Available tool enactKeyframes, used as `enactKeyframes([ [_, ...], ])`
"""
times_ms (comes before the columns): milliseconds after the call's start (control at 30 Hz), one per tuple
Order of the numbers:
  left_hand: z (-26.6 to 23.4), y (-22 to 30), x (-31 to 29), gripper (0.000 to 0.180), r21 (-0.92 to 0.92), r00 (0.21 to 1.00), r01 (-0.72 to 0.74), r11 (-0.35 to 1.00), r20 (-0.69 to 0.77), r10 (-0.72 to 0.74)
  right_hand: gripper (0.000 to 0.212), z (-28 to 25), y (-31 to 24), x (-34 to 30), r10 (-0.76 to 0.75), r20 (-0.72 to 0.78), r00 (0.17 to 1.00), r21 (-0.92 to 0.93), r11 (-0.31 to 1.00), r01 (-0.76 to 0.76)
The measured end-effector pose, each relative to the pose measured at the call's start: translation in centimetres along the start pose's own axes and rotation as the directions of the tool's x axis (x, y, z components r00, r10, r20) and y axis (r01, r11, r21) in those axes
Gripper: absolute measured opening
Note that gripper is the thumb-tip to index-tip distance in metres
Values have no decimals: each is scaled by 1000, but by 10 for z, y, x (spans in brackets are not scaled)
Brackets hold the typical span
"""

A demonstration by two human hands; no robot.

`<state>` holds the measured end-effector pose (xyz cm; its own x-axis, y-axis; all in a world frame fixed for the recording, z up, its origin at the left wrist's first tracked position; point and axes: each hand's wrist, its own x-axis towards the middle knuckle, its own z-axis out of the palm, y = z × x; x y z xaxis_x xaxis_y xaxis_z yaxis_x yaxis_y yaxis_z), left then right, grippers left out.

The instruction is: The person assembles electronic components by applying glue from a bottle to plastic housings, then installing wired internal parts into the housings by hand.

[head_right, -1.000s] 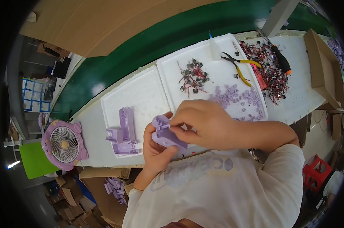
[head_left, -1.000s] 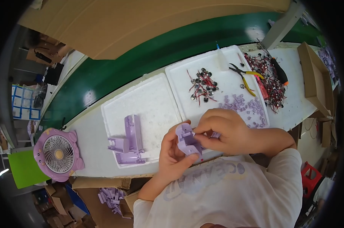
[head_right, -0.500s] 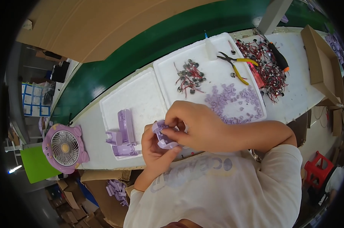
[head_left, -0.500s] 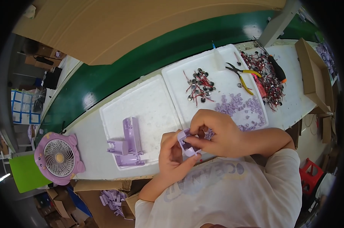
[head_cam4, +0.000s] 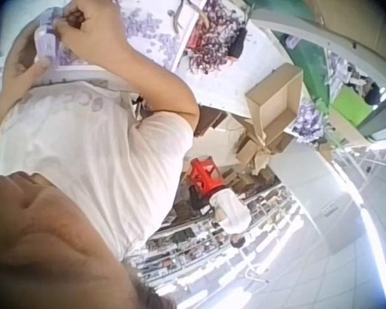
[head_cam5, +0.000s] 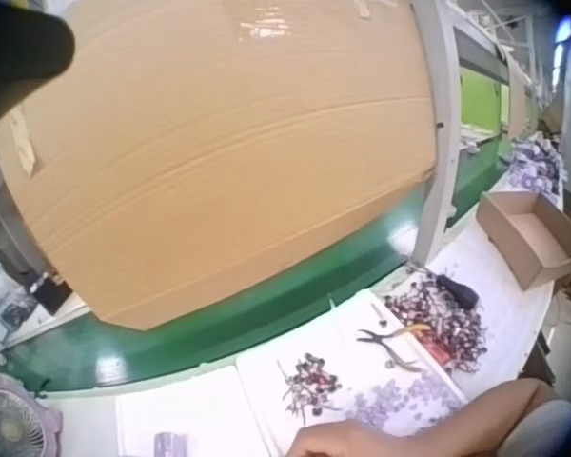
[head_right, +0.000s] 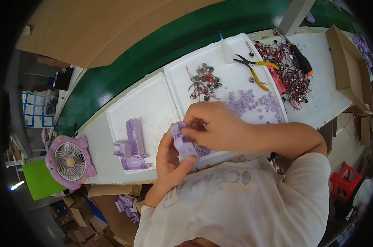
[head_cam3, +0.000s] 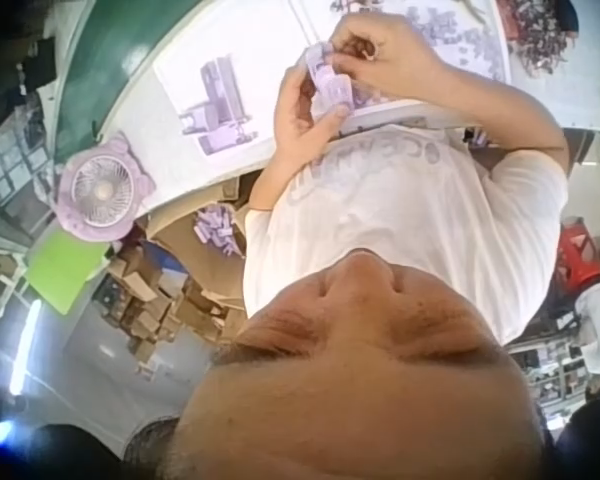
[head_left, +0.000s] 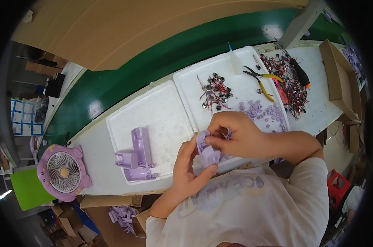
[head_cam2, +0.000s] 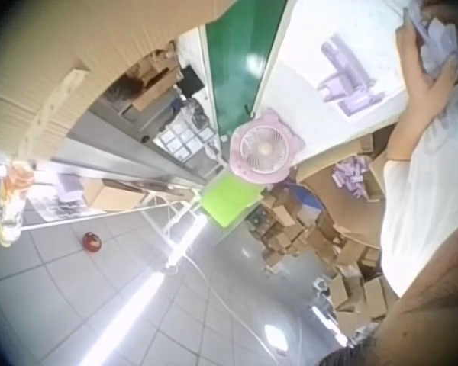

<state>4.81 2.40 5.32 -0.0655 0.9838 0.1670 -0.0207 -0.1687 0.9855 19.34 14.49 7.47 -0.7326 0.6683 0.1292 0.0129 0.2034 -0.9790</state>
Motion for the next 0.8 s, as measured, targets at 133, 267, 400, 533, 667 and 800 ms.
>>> enactKeyframes([
  [133,-2,10,2,58,-374,882,424,825,-35,-470,7,-27,17,15,-2,179,984,-259,965,49],
  [267,-17,14,-3,58,-576,850,426,698,-8,-526,24,-78,16,49,-166,55,985,-963,251,96],
  [400,-23,13,0,56,-632,849,434,642,48,-526,34,-116,41,63,67,118,991,-992,-44,121],
  [533,-22,12,0,56,-639,837,447,626,51,-545,28,-120,41,75,147,18,989,-989,146,-4],
  [667,-24,13,-1,57,-663,827,462,589,83,-556,21,-114,36,75,-1,-11,1000,-946,325,-10],
  [800,-23,15,-2,58,-667,832,438,602,48,-552,20,-73,-1,54,-96,-161,982,-447,894,14],
])
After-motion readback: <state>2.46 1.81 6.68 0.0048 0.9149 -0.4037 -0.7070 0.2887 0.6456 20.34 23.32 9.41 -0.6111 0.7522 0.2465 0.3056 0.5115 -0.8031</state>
